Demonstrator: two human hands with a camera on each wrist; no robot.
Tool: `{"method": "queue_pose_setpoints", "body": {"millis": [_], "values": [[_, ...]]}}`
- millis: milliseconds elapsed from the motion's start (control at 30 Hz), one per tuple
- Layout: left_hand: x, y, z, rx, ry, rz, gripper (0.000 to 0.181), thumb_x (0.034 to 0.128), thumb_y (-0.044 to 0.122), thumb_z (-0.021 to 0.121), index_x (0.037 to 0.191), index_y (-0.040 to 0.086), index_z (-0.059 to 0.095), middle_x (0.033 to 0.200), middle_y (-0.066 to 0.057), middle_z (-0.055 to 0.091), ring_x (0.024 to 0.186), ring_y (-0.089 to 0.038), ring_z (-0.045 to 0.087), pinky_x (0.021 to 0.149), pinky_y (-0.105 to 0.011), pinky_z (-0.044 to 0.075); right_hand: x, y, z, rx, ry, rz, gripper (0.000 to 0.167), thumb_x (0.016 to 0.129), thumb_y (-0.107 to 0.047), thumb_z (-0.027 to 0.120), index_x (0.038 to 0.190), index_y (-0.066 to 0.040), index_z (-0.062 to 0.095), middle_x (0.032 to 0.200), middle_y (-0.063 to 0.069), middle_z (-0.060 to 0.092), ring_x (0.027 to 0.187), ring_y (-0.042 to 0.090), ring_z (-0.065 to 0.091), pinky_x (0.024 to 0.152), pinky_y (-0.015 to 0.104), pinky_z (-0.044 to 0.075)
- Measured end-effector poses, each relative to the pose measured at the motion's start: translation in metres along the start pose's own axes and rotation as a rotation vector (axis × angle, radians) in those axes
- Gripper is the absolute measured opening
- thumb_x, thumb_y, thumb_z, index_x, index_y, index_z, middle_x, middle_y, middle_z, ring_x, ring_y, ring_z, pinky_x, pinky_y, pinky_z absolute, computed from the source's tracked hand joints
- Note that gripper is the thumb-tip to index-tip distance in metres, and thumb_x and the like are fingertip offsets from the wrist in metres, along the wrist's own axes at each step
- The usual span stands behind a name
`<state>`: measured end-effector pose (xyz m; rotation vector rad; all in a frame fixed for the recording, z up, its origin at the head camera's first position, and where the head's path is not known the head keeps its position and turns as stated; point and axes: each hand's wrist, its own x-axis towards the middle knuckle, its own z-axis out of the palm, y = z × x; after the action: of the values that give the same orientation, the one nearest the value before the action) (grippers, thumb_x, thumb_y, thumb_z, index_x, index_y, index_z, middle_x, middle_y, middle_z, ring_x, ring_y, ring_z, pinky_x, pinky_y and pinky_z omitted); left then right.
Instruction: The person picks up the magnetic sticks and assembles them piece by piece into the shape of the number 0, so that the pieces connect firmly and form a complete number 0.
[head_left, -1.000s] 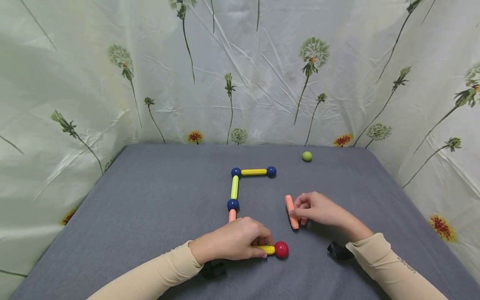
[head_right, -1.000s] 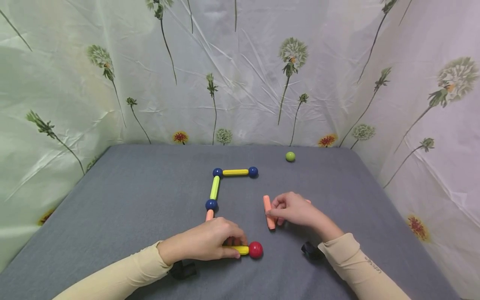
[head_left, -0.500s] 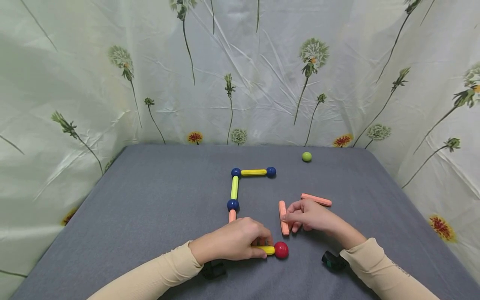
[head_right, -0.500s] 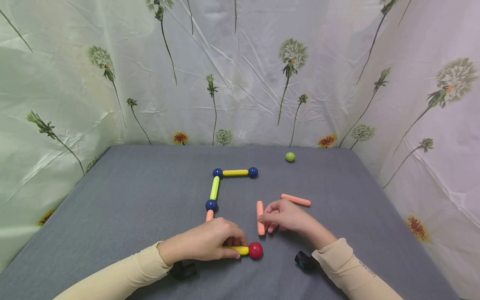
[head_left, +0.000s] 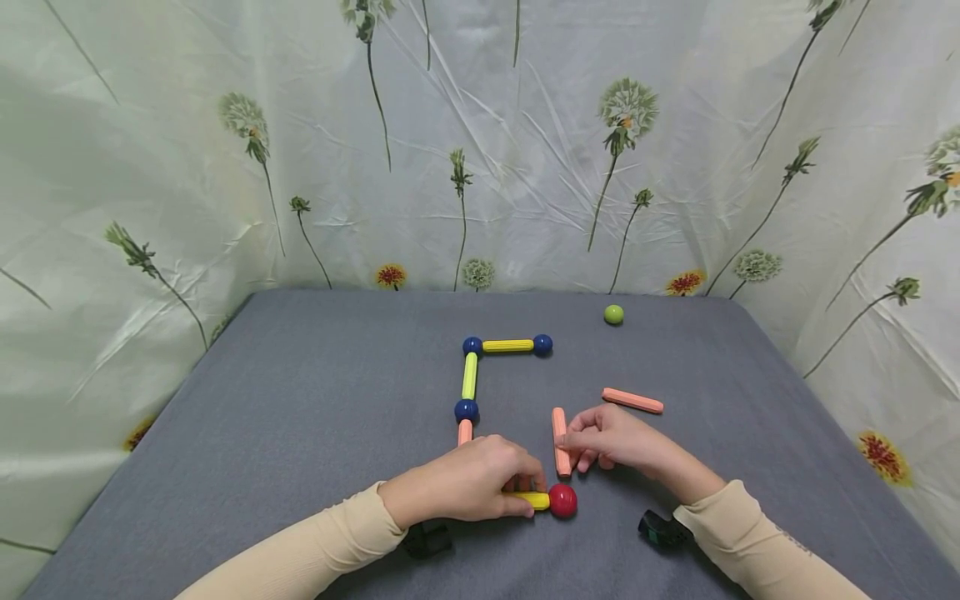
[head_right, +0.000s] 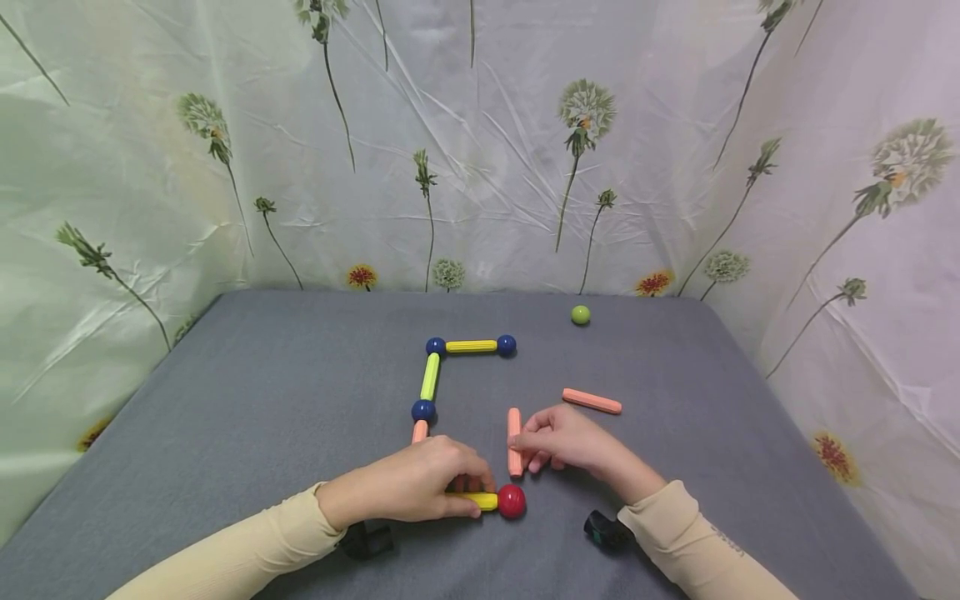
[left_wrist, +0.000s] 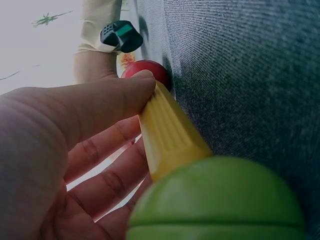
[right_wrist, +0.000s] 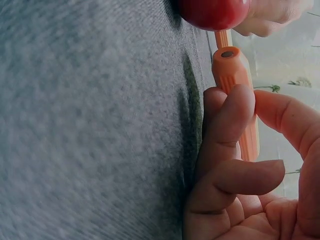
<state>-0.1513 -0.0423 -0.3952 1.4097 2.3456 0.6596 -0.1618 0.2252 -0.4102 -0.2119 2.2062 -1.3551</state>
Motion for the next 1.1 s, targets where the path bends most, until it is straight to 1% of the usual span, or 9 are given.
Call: {"method": "queue_pose_setpoints", "body": {"millis": [267, 467, 867, 1100], "values": [[0.0002, 0.0001, -0.0001, 0.008, 0.003, 0.005, 0.014, 0.0954, 0.022, 0.085, 0.108, 0.019, 0.079, 0.085, 0.016, 0.065, 0.074, 0.007, 0.054, 0.067, -0.009, 0.046, 0.0, -0.0014, 0.0018, -0.004, 0.01, 0.008, 0.029, 0.103, -0.033, 0.073, 0.098, -0.005, 0.075, 0.075, -0.003, 0.073, 0.07, 0.007, 0.068, 0.057, 0.019, 0.041], [0.0004, -0.0002, -0.0004, 0.011, 0.003, 0.003, 0.014, 0.0955, 0.022, 0.085, 0.107, 0.019, 0.079, 0.084, 0.016, 0.065, 0.073, 0.006, 0.054, 0.066, -0.009, 0.046, -0.0008, -0.0035, 0.0027, 0.002, 0.0, 0.021, 0.029, 0.102, -0.033, 0.073, 0.098, -0.005, 0.075, 0.075, -0.004, 0.073, 0.07, 0.007, 0.068, 0.057, 0.019, 0.041], [0.0004, 0.0002, -0.0007, -0.009, -0.009, -0.008, 0.014, 0.0954, 0.022, 0.085, 0.108, 0.019, 0.079, 0.084, 0.016, 0.065, 0.073, 0.006, 0.054, 0.067, -0.01, 0.047, -0.0004, -0.0029, 0.0045, 0.008, -0.008, 0.05, 0.03, 0.103, -0.035, 0.073, 0.097, -0.006, 0.074, 0.075, -0.004, 0.073, 0.068, 0.006, 0.068, 0.057, 0.02, 0.041], [0.0007, 0.0005, -0.0011, -0.014, -0.009, -0.006, 0.014, 0.0954, 0.021, 0.085, 0.108, 0.019, 0.079, 0.083, 0.015, 0.065, 0.073, 0.006, 0.054, 0.066, -0.01, 0.047, -0.001, -0.0031, 0.0057, 0.008, -0.016, 0.053, 0.03, 0.102, -0.037, 0.073, 0.096, -0.007, 0.073, 0.074, -0.004, 0.073, 0.068, 0.006, 0.068, 0.056, 0.019, 0.04]]}}
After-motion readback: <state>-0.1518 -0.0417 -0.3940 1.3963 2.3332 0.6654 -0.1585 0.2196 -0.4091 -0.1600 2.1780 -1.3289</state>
